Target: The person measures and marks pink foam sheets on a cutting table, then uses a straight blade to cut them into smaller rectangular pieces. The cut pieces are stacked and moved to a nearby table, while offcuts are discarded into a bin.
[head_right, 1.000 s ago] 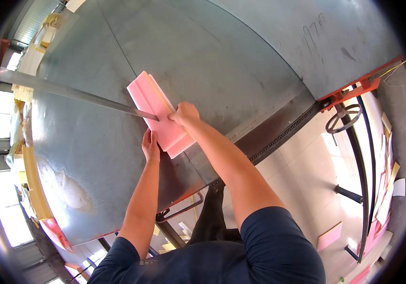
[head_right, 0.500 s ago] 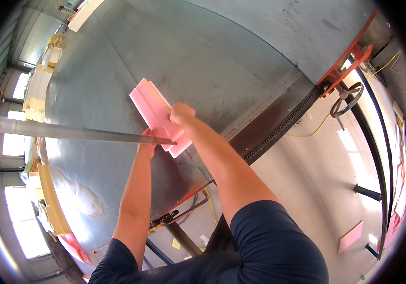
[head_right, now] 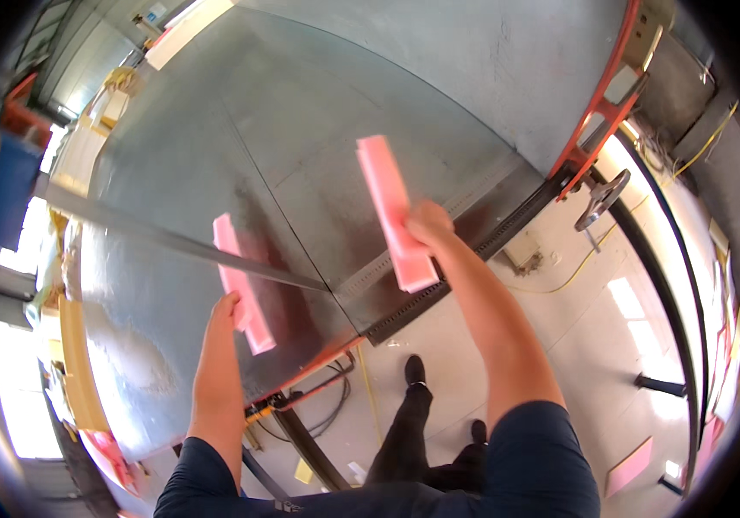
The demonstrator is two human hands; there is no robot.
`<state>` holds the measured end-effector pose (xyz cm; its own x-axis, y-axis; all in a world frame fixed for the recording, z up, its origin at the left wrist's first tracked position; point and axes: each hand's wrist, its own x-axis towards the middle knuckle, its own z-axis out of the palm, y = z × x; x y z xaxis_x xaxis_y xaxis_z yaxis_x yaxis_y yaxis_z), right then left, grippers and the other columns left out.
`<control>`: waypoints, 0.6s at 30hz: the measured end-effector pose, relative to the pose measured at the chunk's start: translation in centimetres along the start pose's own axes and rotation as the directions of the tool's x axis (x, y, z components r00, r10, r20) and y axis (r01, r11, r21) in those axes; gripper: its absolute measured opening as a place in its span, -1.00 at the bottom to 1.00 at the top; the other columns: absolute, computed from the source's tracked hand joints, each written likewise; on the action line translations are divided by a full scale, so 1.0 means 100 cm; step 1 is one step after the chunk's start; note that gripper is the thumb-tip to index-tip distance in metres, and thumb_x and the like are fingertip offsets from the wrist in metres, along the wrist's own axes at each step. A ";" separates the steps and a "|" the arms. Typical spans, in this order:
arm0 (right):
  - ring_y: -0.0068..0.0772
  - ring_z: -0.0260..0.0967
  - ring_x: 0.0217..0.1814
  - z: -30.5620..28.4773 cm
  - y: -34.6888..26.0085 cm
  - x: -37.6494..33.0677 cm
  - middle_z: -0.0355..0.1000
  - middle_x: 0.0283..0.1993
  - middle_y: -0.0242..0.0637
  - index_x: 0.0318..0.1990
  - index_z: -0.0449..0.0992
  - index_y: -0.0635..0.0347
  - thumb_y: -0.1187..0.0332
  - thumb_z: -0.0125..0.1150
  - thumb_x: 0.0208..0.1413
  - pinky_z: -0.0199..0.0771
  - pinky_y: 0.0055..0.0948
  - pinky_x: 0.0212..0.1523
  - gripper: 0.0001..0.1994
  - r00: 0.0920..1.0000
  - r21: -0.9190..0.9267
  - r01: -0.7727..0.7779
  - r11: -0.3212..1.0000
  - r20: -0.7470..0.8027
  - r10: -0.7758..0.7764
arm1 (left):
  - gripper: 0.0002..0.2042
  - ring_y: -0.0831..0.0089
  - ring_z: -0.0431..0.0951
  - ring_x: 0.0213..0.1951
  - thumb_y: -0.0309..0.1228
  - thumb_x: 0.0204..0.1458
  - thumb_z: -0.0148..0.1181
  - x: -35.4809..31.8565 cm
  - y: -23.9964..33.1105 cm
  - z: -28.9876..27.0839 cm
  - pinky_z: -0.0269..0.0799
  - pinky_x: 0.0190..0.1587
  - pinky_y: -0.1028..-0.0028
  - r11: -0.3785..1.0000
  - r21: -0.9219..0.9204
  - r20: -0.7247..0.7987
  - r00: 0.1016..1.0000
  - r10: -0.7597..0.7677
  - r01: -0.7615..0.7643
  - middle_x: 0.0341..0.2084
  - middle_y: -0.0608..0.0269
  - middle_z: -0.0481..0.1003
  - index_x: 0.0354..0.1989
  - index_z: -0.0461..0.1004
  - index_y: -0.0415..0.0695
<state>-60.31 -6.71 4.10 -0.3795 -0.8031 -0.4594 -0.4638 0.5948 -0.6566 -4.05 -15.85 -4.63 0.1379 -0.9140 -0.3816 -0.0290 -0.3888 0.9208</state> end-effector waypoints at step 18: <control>-0.16 0.54 -0.41 0.206 0.124 -0.411 0.52 -0.47 -0.08 -0.43 0.55 0.23 0.36 0.23 0.07 0.52 -0.27 -0.35 -0.87 0.485 0.093 0.824 0.560 0.397 -0.779 | -0.42 0.38 0.54 -0.15 -0.42 -0.27 0.19 -0.566 -0.097 0.036 0.48 -0.04 0.35 0.837 -0.533 0.215 0.977 -0.010 0.125 -0.16 0.19 0.51 0.09 0.42 -0.19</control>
<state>-33.94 32.87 2.51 0.4956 -0.8670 0.0512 -0.4979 -0.3319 -0.8012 -15.14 39.20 7.78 -0.0776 -0.9137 -0.3988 0.5206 -0.3783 0.7654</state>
